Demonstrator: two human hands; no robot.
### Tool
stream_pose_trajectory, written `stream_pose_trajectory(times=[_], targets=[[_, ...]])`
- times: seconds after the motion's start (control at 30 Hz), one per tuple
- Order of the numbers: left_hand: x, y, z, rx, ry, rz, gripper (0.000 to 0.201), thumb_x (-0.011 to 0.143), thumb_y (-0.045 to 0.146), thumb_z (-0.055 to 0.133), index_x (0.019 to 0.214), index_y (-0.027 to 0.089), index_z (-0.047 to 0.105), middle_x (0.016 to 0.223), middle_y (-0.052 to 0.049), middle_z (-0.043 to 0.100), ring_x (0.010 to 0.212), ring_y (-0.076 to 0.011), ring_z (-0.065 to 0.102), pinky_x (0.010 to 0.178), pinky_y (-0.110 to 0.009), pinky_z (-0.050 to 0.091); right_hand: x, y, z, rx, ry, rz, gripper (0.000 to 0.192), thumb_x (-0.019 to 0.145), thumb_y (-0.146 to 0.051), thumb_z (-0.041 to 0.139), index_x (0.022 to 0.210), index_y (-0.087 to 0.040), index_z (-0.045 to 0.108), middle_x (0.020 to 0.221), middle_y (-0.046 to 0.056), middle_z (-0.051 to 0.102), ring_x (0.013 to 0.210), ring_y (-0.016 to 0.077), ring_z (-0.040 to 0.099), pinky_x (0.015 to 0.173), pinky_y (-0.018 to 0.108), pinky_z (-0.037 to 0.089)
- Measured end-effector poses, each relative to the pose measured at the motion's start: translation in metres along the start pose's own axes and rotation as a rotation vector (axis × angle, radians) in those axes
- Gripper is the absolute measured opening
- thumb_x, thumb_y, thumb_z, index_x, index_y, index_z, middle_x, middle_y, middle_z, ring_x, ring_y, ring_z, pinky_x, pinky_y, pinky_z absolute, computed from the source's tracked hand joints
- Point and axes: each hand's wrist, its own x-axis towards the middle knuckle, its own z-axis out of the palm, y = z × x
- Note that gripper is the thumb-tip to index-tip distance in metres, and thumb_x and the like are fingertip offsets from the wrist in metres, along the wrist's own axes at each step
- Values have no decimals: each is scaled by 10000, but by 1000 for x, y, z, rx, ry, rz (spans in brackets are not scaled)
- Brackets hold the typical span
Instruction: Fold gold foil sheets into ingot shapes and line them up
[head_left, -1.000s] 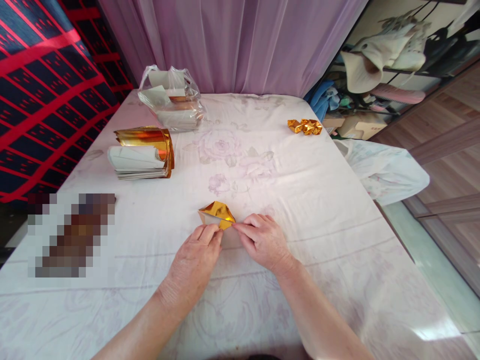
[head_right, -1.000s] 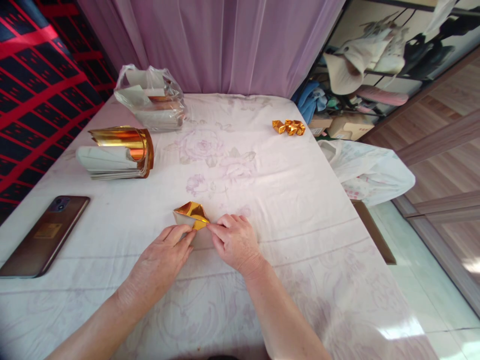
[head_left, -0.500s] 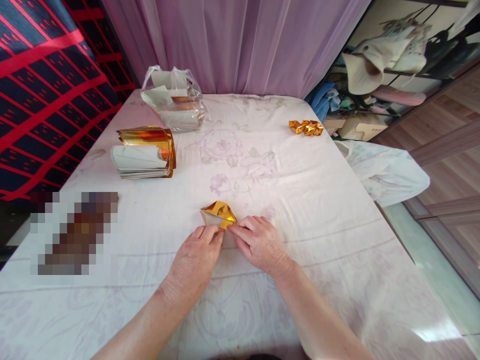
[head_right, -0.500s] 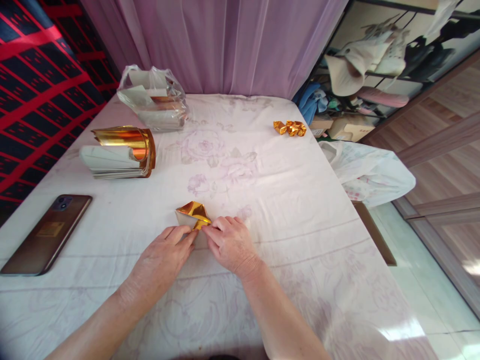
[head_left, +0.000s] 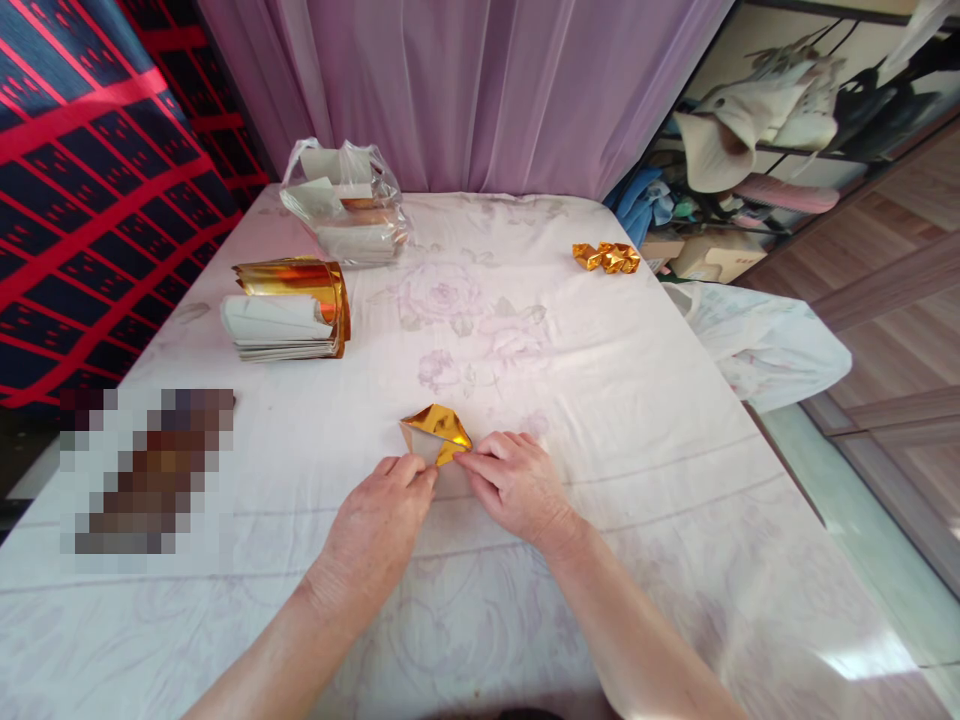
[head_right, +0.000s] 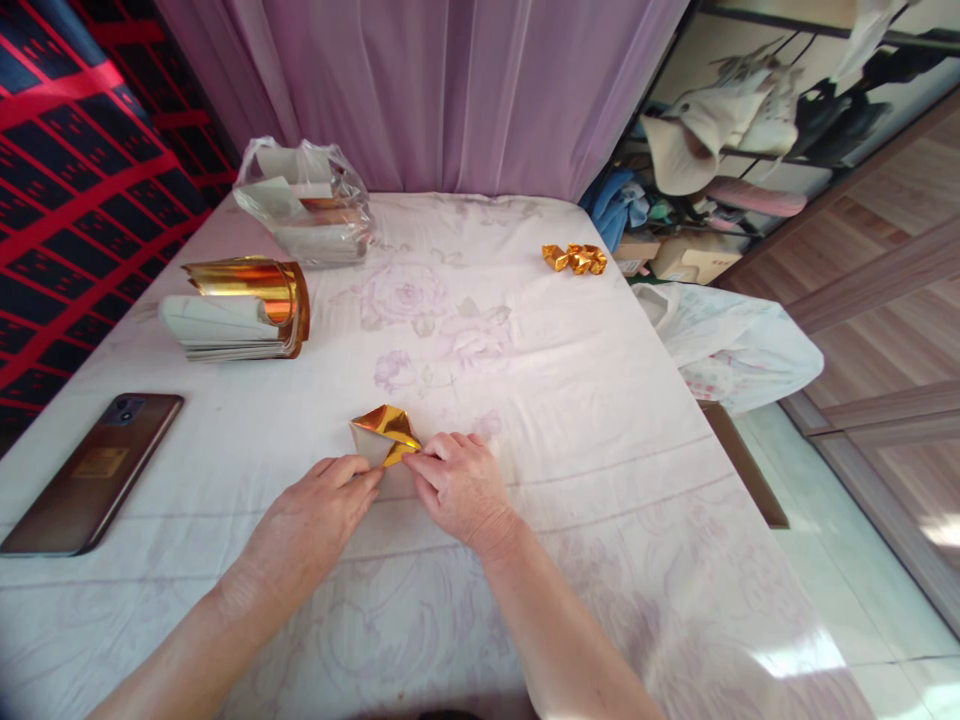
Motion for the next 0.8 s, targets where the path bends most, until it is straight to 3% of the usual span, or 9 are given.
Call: stream_pose_trajectory(times=[0.17, 0.27, 0.33, 0.4, 0.5, 0.63, 0.8], targets=[[-5, -11, 2, -2, 122, 57, 194, 868, 50, 552, 839, 197, 676, 808, -26, 623, 804, -212, 601, 733, -348, 516, -1, 0, 1, -1, 7, -1, 212, 897, -170, 610, 1025, -263, 751, 824, 5, 663, 735, 148, 589, 676, 316, 377], [-3, -25, 3, -80, 319, -69, 189, 946, 200, 516, 813, 206, 649, 841, -32, 642, 769, -191, 600, 692, -327, 503, -1, 0, 1, 8, 23, -9, 200, 891, -159, 611, 1004, -251, 749, 838, 14, 657, 754, 153, 593, 689, 314, 405], [1, -36, 5, -100, 410, -98, 160, 941, 210, 499, 888, 196, 650, 961, -67, 661, 872, -222, 617, 772, -363, 525, -1, -1, 1, 22, 43, -11, 192, 880, -145, 615, 979, -240, 748, 876, 28, 650, 789, 164, 594, 714, 316, 437], [5, -47, 8, -98, 464, -65, 227, 903, 119, 461, 988, 188, 660, 1213, -115, 623, 1101, -267, 593, 957, -435, 498, -1, -2, 1, 30, 74, -5, 200, 866, -127, 617, 983, -229, 743, 959, 52, 645, 851, 179, 596, 760, 324, 467], [11, -57, 16, -113, 415, -17, 293, 868, 69, 428, 1000, 187, 661, 1442, -119, 517, 1345, -308, 460, 1099, -509, 403, 0, -2, 0, 12, 108, 0, 231, 844, -116, 629, 1023, -220, 732, 1122, 92, 622, 976, 214, 591, 836, 356, 487], [14, -61, 22, -184, 295, 8, 309, 886, 88, 396, 1040, 212, 634, 1386, -66, 604, 1333, -264, 499, 1134, -533, 360, 0, -1, 1, -18, 99, 8, 222, 854, -146, 611, 1020, -243, 722, 1181, 89, 632, 1029, 231, 585, 857, 382, 498], [15, -59, 23, -240, 291, 8, 283, 925, 141, 402, 1075, 226, 626, 1348, -56, 637, 1282, -231, 550, 1150, -532, 323, 1, -1, 3, 6, 72, 2, 230, 896, -158, 558, 1056, -229, 709, 1133, 68, 686, 1015, 222, 597, 873, 399, 497]])
